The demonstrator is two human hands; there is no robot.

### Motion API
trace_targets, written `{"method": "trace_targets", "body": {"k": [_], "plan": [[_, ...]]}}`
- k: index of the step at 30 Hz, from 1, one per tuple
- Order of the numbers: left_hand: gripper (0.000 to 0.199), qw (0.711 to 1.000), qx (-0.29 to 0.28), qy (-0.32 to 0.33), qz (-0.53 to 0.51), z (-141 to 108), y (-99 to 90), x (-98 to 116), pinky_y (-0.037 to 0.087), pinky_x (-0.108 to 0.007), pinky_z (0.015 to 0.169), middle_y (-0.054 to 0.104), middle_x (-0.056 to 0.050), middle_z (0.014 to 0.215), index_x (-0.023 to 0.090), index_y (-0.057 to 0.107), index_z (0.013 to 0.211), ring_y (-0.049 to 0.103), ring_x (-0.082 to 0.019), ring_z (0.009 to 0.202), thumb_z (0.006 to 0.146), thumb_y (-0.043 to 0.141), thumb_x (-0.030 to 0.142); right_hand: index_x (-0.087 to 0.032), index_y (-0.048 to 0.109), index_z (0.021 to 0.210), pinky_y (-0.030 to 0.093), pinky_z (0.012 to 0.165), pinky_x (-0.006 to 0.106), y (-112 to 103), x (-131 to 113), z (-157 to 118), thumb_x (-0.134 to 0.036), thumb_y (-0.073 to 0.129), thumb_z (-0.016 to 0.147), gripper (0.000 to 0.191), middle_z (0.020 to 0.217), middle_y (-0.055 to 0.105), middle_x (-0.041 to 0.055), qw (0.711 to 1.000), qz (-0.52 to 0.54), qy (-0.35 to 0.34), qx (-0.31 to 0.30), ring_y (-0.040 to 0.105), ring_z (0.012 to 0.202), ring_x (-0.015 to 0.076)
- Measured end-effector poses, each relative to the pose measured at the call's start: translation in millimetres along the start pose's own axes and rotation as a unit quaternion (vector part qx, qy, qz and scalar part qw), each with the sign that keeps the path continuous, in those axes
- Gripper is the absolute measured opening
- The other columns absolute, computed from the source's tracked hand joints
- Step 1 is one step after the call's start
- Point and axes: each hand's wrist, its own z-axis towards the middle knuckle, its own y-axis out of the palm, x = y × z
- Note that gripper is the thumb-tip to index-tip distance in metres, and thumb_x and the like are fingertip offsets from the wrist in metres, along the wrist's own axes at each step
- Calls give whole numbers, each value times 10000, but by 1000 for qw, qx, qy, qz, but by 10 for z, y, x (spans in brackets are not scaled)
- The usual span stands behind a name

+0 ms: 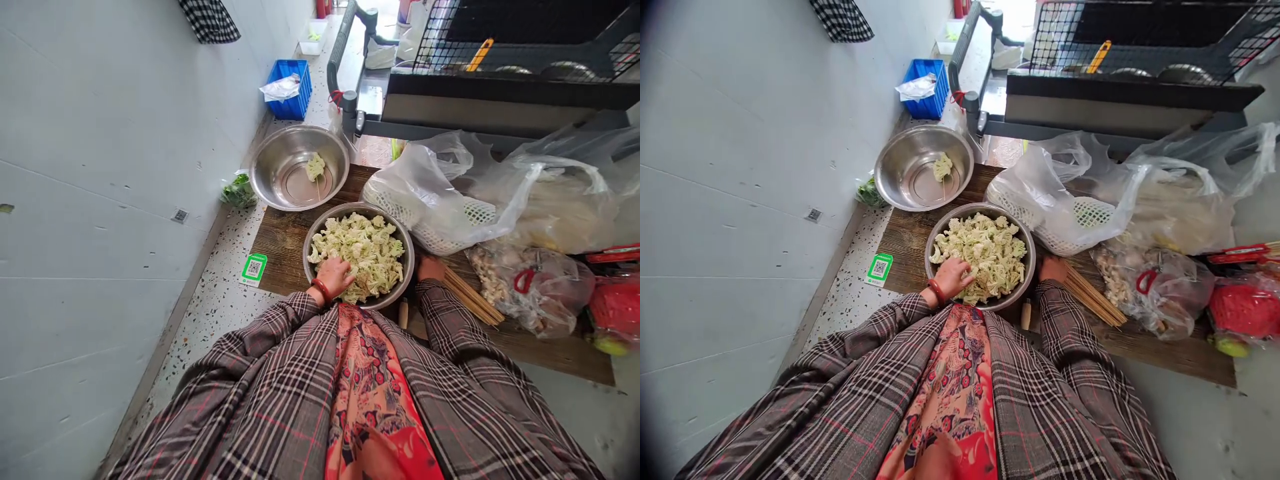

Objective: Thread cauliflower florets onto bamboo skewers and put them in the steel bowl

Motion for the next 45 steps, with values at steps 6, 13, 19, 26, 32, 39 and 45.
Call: {"method": "trace_targets", "body": {"k": [6,13,19,26,32,39,45], "plan": [[228,997,-13,27,76,-35,12,135,376,-417,841,576,-160,937,147,646,846,498,-294,952,715,676,331,-224,491,595,307,655,365,-54,-4,-1,-245,530,758,169,637,508,63,997,-39,60,25,467,697,210],[64,994,49,-28,-99,-19,-50,-36,401,-361,853,603,-85,875,168,644,757,526,-208,884,713,598,156,-190,541,848,365,673,328,-347,-17,-344,-308,398,833,186,821,579,83,995,-7,72,63,495,738,204],[261,836,96,-145,-520,-98,-461,-98,437,-265,776,647,-49,911,143,674,883,556,-133,814,654,715,261,-172,552,913,429,617,283,-749,-650,-548,-403,454,860,257,678,555,0,968,202,88,121,523,582,147],[317,732,99,-167,-653,-231,-762,203,497,-263,730,642,-38,888,125,632,850,601,-115,767,608,782,264,-217,610,1010,464,578,265,-986,-1773,-781,-347,477,890,221,745,609,5,926,361,-104,-31,563,615,141],[335,710,153,-171,-665,-273,-767,361,534,-303,735,623,4,792,147,539,836,627,-112,716,627,778,256,-253,621,1094,494,818,344,-856,-2071,-915,-271,453,914,247,978,668,49,894,338,-271,-114,615,913,183],[289,702,81,-193,-681,-322,-740,486,537,-294,679,672,-39,784,140,529,830,680,-160,716,686,740,275,-259,628,1136,509,798,362,-784,-2000,-862,-282,460,917,277,978,661,64,911,329,-235,-78,619,888,199],[309,725,38,-222,-650,-321,-679,487,469,-209,522,678,-34,708,153,548,862,655,-138,604,668,751,285,-252,636,1142,495,859,372,-781,-1931,-861,-275,464,917,284,1010,663,68,914,336,-219,-66,615,942,202]]}}
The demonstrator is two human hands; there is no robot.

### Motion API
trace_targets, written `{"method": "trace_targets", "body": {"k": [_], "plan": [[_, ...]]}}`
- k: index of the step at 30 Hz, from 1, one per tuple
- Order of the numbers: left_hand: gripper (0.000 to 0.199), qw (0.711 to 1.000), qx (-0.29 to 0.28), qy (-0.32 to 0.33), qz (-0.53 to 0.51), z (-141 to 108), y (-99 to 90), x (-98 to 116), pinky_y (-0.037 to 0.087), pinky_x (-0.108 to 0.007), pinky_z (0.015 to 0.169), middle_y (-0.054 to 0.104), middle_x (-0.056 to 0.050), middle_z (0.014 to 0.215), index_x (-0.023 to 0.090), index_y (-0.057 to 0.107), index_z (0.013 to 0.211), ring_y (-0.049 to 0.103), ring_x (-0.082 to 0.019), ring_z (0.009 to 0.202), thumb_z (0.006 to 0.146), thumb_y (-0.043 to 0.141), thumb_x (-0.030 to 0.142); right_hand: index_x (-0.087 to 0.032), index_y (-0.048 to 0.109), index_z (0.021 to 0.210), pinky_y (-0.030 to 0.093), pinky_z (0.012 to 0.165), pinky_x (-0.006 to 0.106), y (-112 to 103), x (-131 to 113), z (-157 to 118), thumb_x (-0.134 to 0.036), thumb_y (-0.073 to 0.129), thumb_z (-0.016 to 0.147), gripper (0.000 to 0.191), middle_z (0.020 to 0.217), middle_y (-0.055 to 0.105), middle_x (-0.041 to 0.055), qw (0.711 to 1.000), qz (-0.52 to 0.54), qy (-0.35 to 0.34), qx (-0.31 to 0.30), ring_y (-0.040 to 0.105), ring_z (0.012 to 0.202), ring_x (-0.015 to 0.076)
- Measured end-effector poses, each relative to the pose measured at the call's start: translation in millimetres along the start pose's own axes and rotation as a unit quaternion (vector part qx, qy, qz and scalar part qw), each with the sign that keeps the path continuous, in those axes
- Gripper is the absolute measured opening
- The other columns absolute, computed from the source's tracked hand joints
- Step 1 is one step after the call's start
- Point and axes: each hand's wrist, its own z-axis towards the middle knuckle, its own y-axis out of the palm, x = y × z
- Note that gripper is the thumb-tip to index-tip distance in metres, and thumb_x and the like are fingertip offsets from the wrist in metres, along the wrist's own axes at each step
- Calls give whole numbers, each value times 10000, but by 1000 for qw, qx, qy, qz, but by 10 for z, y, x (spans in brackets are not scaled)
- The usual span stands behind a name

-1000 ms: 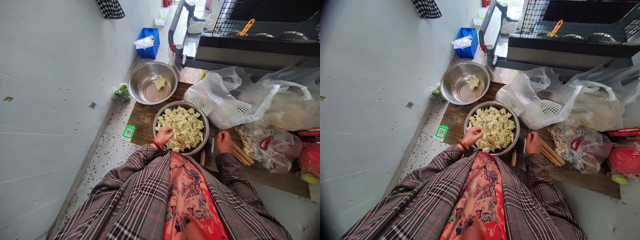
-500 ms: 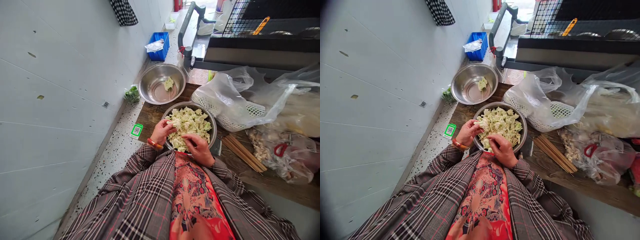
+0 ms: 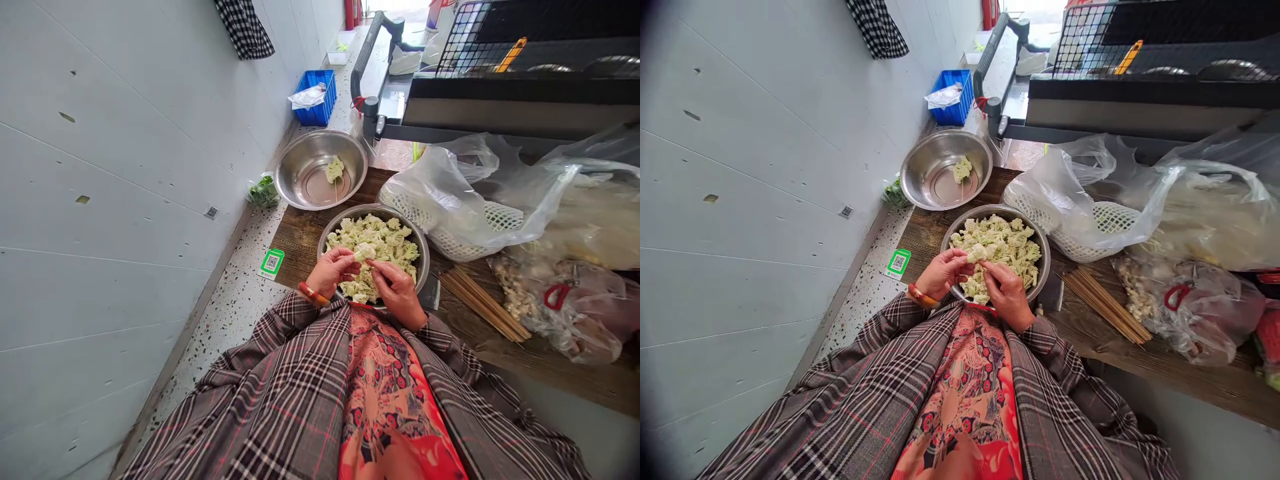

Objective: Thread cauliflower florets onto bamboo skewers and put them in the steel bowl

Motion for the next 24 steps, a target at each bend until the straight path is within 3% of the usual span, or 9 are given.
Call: {"method": "trace_targets", "body": {"k": [11,24], "plan": [[168,997,46,-9,-55,16,111,55,494,-237,598,670,-41,666,135,544,829,635,-118,586,728,672,171,-254,570,1258,494,846,360,-40,5,-45,-233,435,926,359,1020,648,74,999,-11,-26,-41,605,949,202],[384,992,73,98,-26,3,171,-5,493,-230,599,668,-22,673,130,545,824,629,-109,588,592,795,309,-213,570,1266,484,776,321,-36,24,-38,-211,426,924,371,920,635,78,999,-5,-19,-41,591,843,183]]}}
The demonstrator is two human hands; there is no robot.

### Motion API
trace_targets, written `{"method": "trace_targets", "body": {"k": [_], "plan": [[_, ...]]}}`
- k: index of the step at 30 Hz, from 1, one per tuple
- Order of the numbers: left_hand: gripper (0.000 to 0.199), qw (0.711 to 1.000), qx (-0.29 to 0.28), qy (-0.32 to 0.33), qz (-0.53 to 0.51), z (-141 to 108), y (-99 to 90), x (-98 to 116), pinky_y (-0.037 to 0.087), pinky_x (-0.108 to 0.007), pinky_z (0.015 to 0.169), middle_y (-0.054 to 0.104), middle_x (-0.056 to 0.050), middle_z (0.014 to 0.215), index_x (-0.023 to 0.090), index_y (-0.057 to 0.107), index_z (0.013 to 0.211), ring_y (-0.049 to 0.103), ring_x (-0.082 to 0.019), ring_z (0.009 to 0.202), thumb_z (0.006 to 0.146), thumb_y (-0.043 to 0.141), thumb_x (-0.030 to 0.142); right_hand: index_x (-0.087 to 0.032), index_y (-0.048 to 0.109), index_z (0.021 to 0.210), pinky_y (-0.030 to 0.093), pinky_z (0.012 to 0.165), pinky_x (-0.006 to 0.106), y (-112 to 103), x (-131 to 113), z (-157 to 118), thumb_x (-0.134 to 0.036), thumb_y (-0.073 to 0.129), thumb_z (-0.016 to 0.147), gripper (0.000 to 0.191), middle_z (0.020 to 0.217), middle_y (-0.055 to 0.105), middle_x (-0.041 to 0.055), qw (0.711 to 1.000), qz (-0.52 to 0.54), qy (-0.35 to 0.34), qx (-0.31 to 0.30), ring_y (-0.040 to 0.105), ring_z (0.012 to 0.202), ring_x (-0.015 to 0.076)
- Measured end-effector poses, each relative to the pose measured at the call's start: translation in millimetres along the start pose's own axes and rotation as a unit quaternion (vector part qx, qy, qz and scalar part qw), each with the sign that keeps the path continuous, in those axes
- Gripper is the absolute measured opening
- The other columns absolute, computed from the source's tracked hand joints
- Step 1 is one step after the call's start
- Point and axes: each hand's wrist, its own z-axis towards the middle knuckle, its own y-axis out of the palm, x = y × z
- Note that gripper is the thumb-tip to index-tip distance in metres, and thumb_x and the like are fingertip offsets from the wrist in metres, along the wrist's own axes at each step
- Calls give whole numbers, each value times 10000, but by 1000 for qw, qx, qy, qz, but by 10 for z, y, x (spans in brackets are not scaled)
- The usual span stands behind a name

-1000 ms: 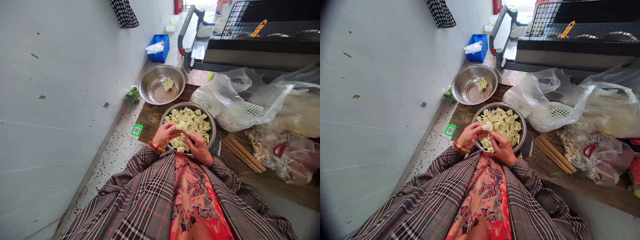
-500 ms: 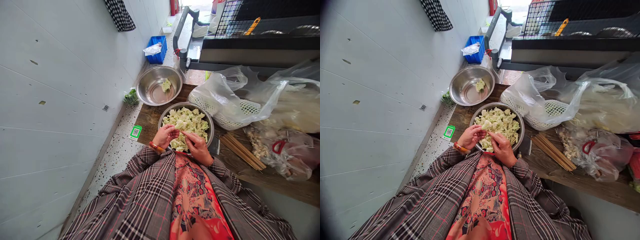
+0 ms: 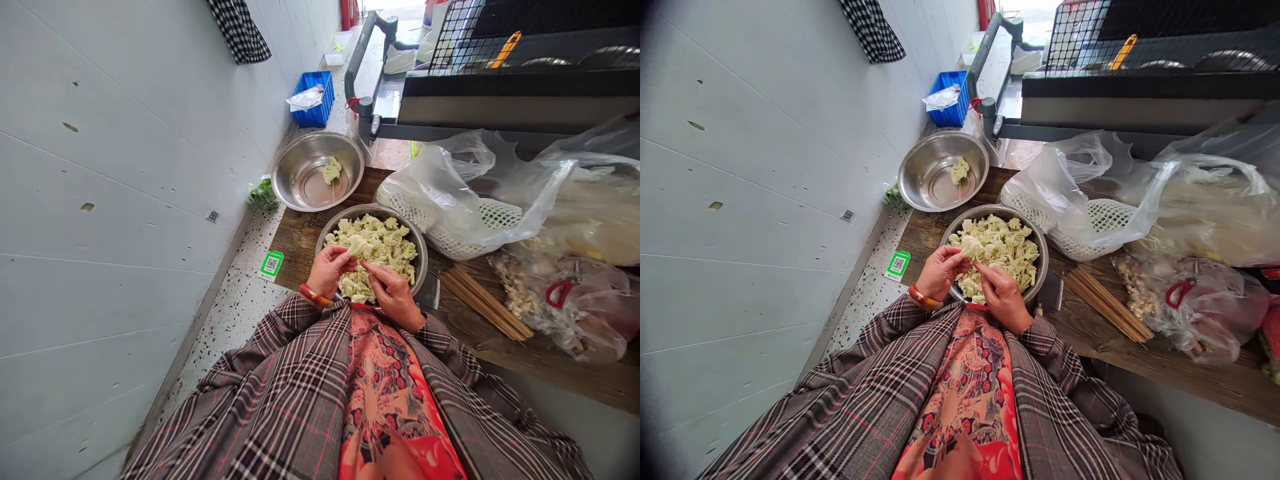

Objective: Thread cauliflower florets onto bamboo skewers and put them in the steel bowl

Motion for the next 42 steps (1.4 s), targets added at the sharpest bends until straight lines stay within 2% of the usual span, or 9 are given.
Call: {"method": "trace_targets", "body": {"k": [5,10,15,18,21,27,33,38,42], "plan": [[380,1000,8,20,18,-8,17,-7,490,-235,602,670,-20,677,133,540,829,629,-112,601,601,786,311,-208,581,1255,474,739,308,-10,-9,-2,-208,426,923,367,866,624,66,1000,-1,2,7,572,797,173],[340,992,3,95,88,3,15,-51,493,-253,622,660,-15,697,137,551,807,630,-124,640,633,764,337,-203,594,1240,474,722,302,-8,23,-7,-217,426,921,361,847,624,63,1000,-3,10,7,578,786,172],[280,963,8,183,199,40,-43,-111,451,-222,593,613,9,669,144,575,773,559,-85,598,672,733,352,-198,632,1183,477,727,307,2,24,-12,-213,438,916,331,855,631,65,1000,-6,16,14,586,794,175],[245,945,15,211,249,39,-65,-115,428,-209,572,583,20,645,146,592,745,518,-73,578,680,726,342,-192,655,1138,476,717,303,3,15,-8,-206,445,915,307,833,627,63,1000,-4,10,24,585,781,172],[236,945,7,208,253,19,-58,-98,439,-216,586,587,16,651,147,595,731,533,-81,592,674,730,332,-195,667,1107,473,699,299,0,16,4,-208,451,916,289,803,619,58,999,-8,3,37,582,766,172],[269,973,-25,140,180,-17,-26,-73,483,-252,615,621,0,660,146,575,766,601,-115,615,673,727,347,-209,666,1101,479,734,304,-9,44,34,-224,451,928,276,859,645,63,999,3,-7,43,601,813,176],[261,962,-20,177,208,-15,-30,-71,482,-247,614,623,1,672,153,562,797,608,-115,620,700,709,346,-205,663,1095,487,764,311,-17,32,40,-232,458,926,267,898,663,71,999,5,-7,45,615,849,180],[243,954,-23,191,231,-5,-46,-72,468,-242,603,613,-1,682,155,561,788,595,-112,618,711,696,342,-199,682,953,480,768,310,-35,23,39,-243,493,910,199,877,678,62,999,0,10,50,622,838,180],[217,941,-23,204,269,8,-82,-79,445,-229,586,581,11,653,162,583,750,551,-99,598,700,702,336,-192,679,921,478,746,313,-45,24,48,-245,474,918,212,848,671,71,999,-24,6,43,615,809,184]]}}
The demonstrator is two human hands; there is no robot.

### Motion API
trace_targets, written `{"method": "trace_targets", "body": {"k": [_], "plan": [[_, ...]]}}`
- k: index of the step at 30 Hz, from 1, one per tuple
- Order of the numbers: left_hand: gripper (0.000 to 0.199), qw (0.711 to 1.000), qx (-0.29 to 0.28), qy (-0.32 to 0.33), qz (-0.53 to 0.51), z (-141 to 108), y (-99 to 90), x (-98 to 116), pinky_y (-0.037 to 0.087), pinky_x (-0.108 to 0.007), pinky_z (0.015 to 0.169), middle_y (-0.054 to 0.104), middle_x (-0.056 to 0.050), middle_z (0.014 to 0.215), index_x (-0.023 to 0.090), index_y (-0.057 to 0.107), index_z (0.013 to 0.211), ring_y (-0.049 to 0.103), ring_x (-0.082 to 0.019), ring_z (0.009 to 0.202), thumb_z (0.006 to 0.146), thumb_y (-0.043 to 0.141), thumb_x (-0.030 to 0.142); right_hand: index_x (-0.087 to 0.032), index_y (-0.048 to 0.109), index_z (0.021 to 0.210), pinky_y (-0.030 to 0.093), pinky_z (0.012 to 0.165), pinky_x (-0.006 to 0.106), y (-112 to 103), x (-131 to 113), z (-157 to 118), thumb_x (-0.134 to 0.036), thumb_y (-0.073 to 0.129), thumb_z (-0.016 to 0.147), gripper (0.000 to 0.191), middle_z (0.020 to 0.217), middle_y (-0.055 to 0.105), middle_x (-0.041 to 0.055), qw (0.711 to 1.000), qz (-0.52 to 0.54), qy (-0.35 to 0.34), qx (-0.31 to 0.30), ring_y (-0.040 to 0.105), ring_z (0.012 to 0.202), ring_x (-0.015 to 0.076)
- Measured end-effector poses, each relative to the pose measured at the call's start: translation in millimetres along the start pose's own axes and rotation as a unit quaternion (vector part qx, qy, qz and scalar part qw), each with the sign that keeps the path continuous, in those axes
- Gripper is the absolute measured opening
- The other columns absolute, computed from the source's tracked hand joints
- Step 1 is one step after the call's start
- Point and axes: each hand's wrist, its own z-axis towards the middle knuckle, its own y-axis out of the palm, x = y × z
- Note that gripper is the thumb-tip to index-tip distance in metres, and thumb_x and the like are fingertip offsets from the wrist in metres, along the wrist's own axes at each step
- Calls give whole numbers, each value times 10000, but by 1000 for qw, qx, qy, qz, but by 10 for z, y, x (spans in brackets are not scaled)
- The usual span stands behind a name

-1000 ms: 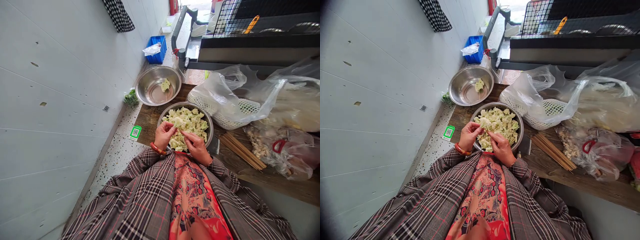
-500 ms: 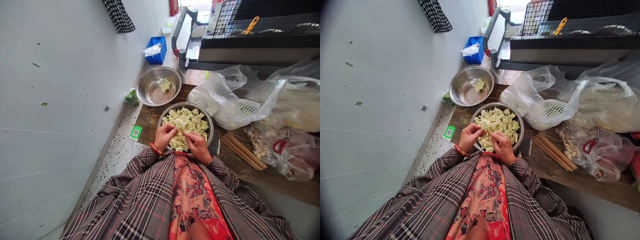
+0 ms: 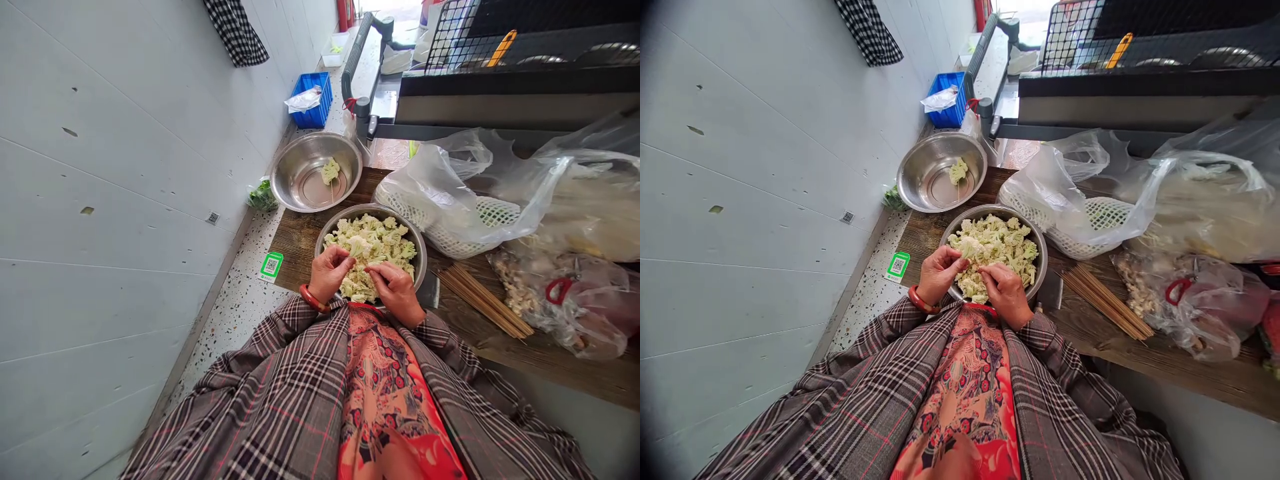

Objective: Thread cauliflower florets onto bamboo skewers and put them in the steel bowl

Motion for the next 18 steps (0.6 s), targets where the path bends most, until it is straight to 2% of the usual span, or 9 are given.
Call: {"method": "trace_targets", "body": {"k": [7,12,15,18], "plan": [[191,1000,-8,-11,20,-39,25,-19,393,-217,548,546,18,613,167,583,695,477,-89,565,688,701,316,-192,679,873,461,702,301,40,37,50,-256,449,926,245,781,645,64,999,-33,-12,-6,593,751,180],[220,999,-32,0,31,-62,106,-34,390,-215,560,528,14,626,158,580,682,458,-83,579,701,698,343,-182,651,748,414,639,276,79,22,135,-259,456,926,275,683,580,47,998,-54,-15,7,546,668,161],[270,999,-15,-34,-21,-36,123,-22,423,-220,593,565,7,685,159,594,798,510,-91,616,685,711,374,-181,658,791,420,648,269,88,31,170,-272,463,928,254,705,591,42,999,-28,-12,11,553,682,158],[387,993,-33,-89,-74,0,118,-6,449,-230,597,599,-4,743,160,590,957,558,-104,642,686,703,412,-194,672,857,438,677,274,102,61,178,-297,466,928,241,759,622,51,999,-31,-9,12,577,727,167]]}}
